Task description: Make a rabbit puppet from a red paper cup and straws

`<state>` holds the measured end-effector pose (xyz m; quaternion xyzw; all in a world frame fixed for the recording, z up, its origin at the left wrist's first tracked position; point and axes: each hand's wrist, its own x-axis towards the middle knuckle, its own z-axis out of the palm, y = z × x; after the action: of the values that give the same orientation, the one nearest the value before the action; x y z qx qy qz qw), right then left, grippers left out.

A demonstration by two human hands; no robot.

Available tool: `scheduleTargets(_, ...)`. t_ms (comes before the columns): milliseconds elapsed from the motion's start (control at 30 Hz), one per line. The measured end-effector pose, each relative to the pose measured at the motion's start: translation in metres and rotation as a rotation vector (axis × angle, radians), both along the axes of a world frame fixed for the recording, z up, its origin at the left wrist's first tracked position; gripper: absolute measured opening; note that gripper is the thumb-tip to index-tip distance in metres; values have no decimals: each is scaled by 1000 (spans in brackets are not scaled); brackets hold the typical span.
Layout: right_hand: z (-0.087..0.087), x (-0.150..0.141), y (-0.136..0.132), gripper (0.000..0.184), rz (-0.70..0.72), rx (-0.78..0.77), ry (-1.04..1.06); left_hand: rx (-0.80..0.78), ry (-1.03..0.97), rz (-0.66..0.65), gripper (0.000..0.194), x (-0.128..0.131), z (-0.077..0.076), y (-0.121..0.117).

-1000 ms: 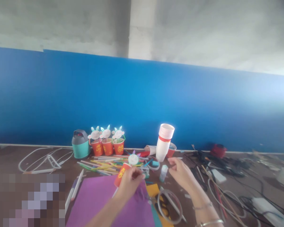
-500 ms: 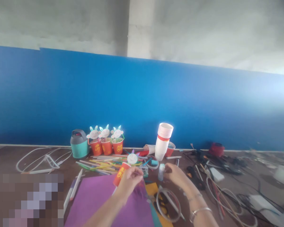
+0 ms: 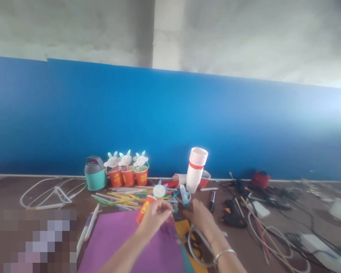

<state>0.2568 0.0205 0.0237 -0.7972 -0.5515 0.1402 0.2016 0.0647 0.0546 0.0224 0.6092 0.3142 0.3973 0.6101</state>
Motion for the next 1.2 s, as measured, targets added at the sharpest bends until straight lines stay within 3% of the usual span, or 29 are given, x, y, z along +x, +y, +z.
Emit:
scheduleTargets(67, 8, -6, -3, 12, 28, 9, 6, 170, 152, 69, 12, -3, -2, 6)
scheduleTargets(167, 22, -19, -10, 11, 179, 59, 130, 372, 333, 130, 17, -7, -1, 8)
scheduleTargets(300, 30, -41, -13, 13, 319, 131, 416, 518, 396, 99, 30, -10, 3, -1)
scheduleTargets(500, 20, -46, -5, 9, 300, 183, 435, 497, 389, 47, 29, -11, 3, 1)
scheduleTargets(667, 18, -32, -5, 23, 204, 231, 338, 700, 390, 271, 31, -24, 6, 18)
scheduleTargets(900, 14, -37, -13, 27, 417, 63, 131, 655, 389, 278, 28, -23, -7, 28)
scheduleTargets(1067, 8, -46, -7, 15, 412, 124, 219, 657, 405, 282, 29, -20, -7, 24)
scheduleTargets(1200, 7, -43, 2, 16, 381, 238, 331, 688, 512, 252, 23, -18, -1, 15)
